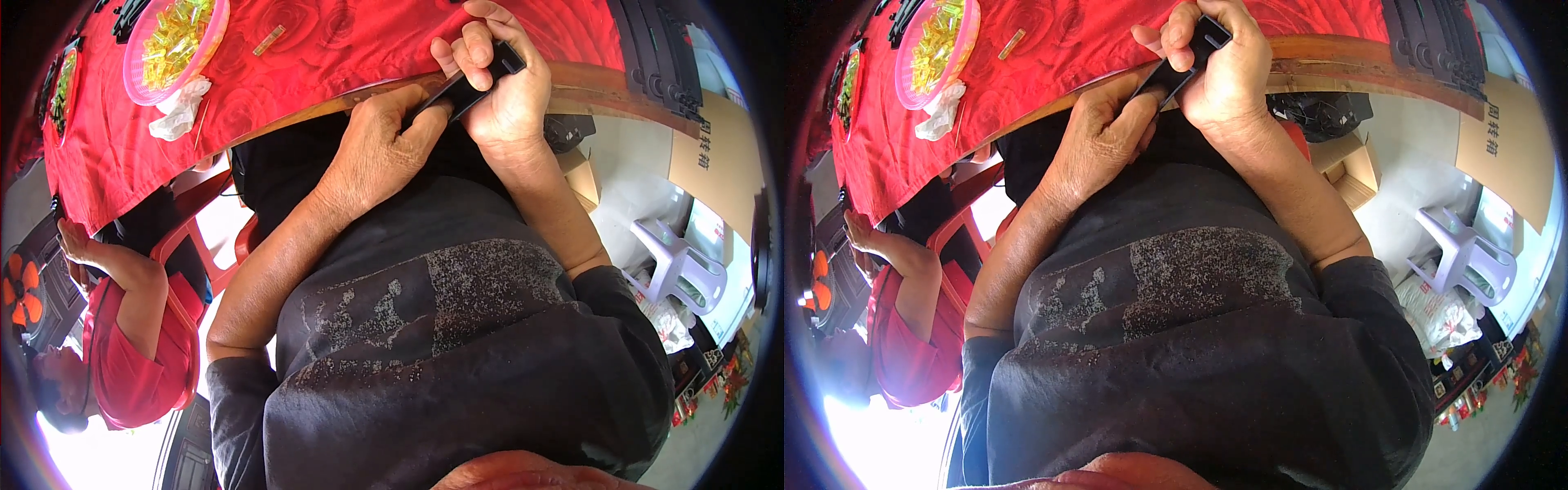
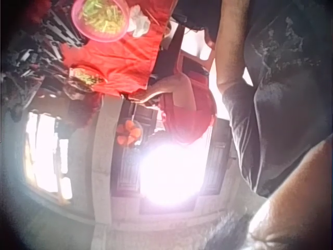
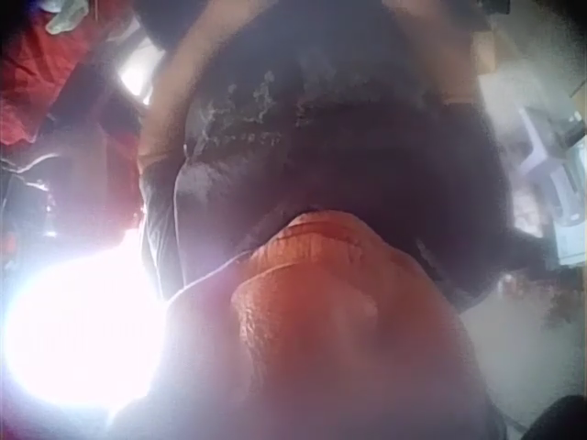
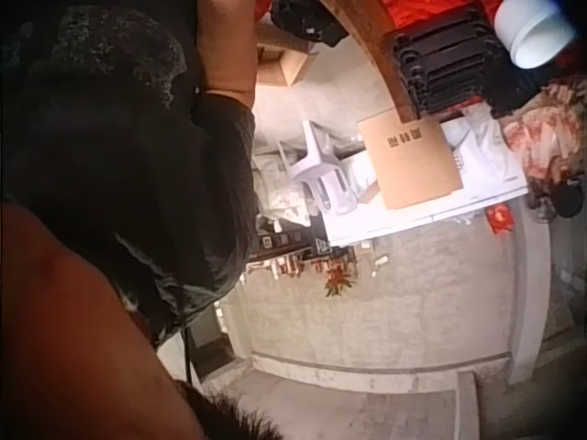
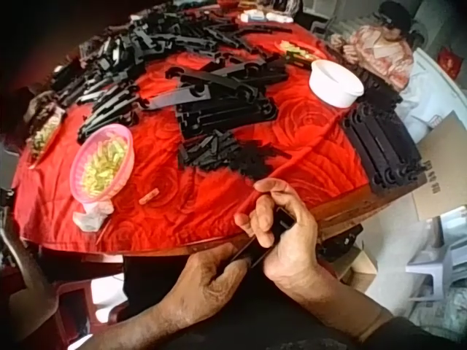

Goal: The person assembles bubble levels by taking small vials from a bowl and pressing them into slots inside black plastic frames by hand.

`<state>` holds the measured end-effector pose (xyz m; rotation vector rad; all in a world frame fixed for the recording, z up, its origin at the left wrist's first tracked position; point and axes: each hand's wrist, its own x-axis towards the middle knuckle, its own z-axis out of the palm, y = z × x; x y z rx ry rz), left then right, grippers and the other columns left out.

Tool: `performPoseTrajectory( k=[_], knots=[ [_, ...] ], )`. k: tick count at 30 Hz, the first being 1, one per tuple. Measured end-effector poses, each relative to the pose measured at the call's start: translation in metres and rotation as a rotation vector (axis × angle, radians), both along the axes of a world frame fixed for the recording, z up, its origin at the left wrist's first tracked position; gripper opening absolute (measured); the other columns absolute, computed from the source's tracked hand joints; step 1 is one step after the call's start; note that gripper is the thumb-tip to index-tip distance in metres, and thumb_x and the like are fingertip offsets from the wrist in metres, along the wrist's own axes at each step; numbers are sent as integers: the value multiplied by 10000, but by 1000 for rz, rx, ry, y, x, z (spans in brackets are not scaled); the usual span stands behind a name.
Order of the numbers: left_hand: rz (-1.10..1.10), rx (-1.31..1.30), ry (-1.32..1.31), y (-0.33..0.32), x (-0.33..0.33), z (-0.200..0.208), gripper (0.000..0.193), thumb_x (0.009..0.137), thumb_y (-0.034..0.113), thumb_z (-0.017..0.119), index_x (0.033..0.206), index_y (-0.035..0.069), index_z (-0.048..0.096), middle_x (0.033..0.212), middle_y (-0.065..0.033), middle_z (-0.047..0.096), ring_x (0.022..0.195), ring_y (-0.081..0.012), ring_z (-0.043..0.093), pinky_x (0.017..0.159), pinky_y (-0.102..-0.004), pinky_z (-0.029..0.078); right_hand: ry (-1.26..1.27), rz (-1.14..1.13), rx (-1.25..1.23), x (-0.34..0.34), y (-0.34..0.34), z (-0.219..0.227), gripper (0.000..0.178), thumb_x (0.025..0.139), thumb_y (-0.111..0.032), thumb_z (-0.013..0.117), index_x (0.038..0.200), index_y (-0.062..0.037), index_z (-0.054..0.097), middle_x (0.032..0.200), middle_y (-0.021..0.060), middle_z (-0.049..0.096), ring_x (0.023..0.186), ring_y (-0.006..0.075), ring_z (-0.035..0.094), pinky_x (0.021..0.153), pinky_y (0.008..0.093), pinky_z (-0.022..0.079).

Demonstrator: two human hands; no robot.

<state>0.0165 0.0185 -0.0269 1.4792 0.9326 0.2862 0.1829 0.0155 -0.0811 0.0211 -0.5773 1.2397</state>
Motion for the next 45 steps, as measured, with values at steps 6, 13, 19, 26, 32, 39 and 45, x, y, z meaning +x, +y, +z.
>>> performPoseTrajectory(
  k=[6, 13, 19, 26, 32, 39, 45],
  knots=[
    [22, -60, 23, 1, -2, 0, 236, 929, 194, 628, 956, -31, 692, 652, -98, 605, 632, -127, 580, 628, -319, 497, -149, -206, -713, -16, -21, 48, 292, 1026, -170, 370, 1091, -7, 602, 620, 26, 522, 451, 140, 445, 748, 376, 568],
    [79, -45, -10, -5, 1, -2, 229, 923, 184, 616, 913, -37, 676, 657, -96, 603, 646, -117, 571, 632, -316, 495, -179, -187, -661, -14, -21, 53, 287, 1026, -174, 359, 1070, -6, 588, 616, 24, 519, 439, 135, 432, 737, 370, 567],
    [-13, 16, -63, -1, -6, -5, 231, 987, 208, 614, 978, -22, 635, 685, -81, 613, 649, -132, 583, 625, -317, 494, -134, -138, -648, -10, -19, 47, 283, 1029, -168, 357, 1075, -9, 587, 612, 20, 519, 440, 138, 438, 752, 368, 558],
    [-77, -114, -22, 3, -22, 0, 202, 1013, 193, 581, 993, -5, 615, 694, -50, 635, 643, -123, 615, 611, -303, 498, -39, -11, -400, -4, -13, 22, 260, 1024, -150, 387, 1076, -25, 609, 614, 18, 518, 448, 150, 449, 796, 375, 535],
    [-119, -65, -34, 1, -24, -2, 183, 1003, 161, 574, 964, -16, 601, 679, -84, 633, 616, -190, 632, 611, -355, 503, 158, -5, -691, -1, -19, 18, 256, 1019, -146, 395, 1073, -27, 614, 611, 15, 513, 448, 149, 447, 793, 367, 530],
    [-68, 29, 30, -4, -17, 2, 144, 958, 117, 618, 969, -26, 605, 694, -191, 628, 687, -332, 676, 660, -413, 514, -38, -105, -687, -8, -20, 35, 263, 1017, -151, 403, 1088, -29, 624, 606, 9, 515, 438, 138, 439, 777, 359, 528],
    [-17, 134, 43, -9, -14, 4, 142, 929, 102, 653, 963, -31, 618, 773, -249, 648, 761, -410, 681, 684, -426, 523, -47, -88, -568, -5, -19, 29, 256, 1020, -158, 407, 1071, -27, 622, 599, 13, 518, 429, 139, 435, 753, 363, 527]
  ],
)
